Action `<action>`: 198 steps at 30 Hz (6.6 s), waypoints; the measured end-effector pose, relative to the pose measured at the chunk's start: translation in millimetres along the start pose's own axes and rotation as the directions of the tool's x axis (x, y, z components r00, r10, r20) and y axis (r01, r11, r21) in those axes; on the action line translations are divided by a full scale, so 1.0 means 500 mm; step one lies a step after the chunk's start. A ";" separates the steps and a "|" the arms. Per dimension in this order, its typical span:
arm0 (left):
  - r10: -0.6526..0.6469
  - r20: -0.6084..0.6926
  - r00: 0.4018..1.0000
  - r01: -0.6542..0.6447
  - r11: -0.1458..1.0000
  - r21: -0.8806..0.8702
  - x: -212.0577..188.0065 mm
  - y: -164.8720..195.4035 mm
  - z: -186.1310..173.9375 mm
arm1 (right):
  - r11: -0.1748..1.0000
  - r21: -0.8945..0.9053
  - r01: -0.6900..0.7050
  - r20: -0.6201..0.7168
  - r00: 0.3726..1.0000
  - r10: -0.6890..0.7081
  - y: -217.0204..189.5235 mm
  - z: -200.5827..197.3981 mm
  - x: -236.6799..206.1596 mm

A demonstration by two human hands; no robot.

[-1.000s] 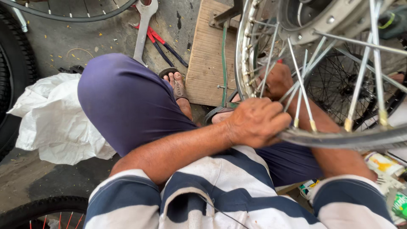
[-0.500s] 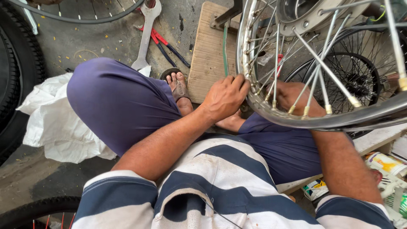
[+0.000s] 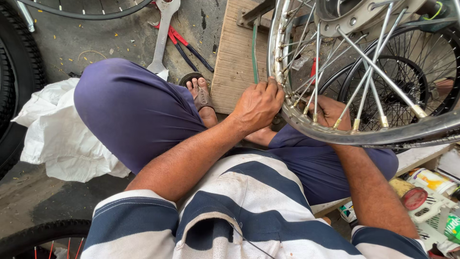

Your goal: The person sits on the floor with a motorcycle wheel across their lap and uses a small spoke wrench to tighten and adjust spoke nipples around the rim, spinning the wheel to check it and continuing spoke adjustments around the rim.

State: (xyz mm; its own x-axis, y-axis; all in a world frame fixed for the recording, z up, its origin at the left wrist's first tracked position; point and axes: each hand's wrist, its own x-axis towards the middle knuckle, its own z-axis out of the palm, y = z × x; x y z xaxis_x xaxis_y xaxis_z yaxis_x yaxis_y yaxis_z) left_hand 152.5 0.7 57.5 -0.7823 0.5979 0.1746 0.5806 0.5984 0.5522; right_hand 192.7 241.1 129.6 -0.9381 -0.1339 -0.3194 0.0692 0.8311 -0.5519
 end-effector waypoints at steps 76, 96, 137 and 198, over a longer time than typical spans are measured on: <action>0.099 -0.076 0.992 -0.100 0.995 -0.012 0.002 0.003 0.010 | 0.815 0.461 -0.352 0.247 0.933 0.263 0.083 0.049 0.142; 0.090 -0.133 0.987 -0.088 0.996 0.014 0.008 0.016 -0.002 | 0.922 0.219 -0.320 -0.253 0.894 0.371 0.003 0.075 0.023; 0.021 -0.076 0.997 -0.019 0.999 0.026 0.010 -0.003 0.004 | 0.911 0.369 -0.185 0.086 0.983 0.165 0.047 0.000 0.018; -0.009 -0.061 0.998 0.001 0.993 -0.117 0.011 0.014 0.011 | 0.835 0.126 -0.536 0.343 0.813 0.470 -0.075 -0.015 0.102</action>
State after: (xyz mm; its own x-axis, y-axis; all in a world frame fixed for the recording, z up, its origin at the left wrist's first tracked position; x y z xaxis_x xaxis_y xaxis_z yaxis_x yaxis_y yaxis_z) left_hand 153.6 10.9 57.6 -0.7995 0.5594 0.2189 0.5492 0.5330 0.6437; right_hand 139.9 207.2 139.5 -0.6141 0.0971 -0.7833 0.6034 0.6974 -0.3866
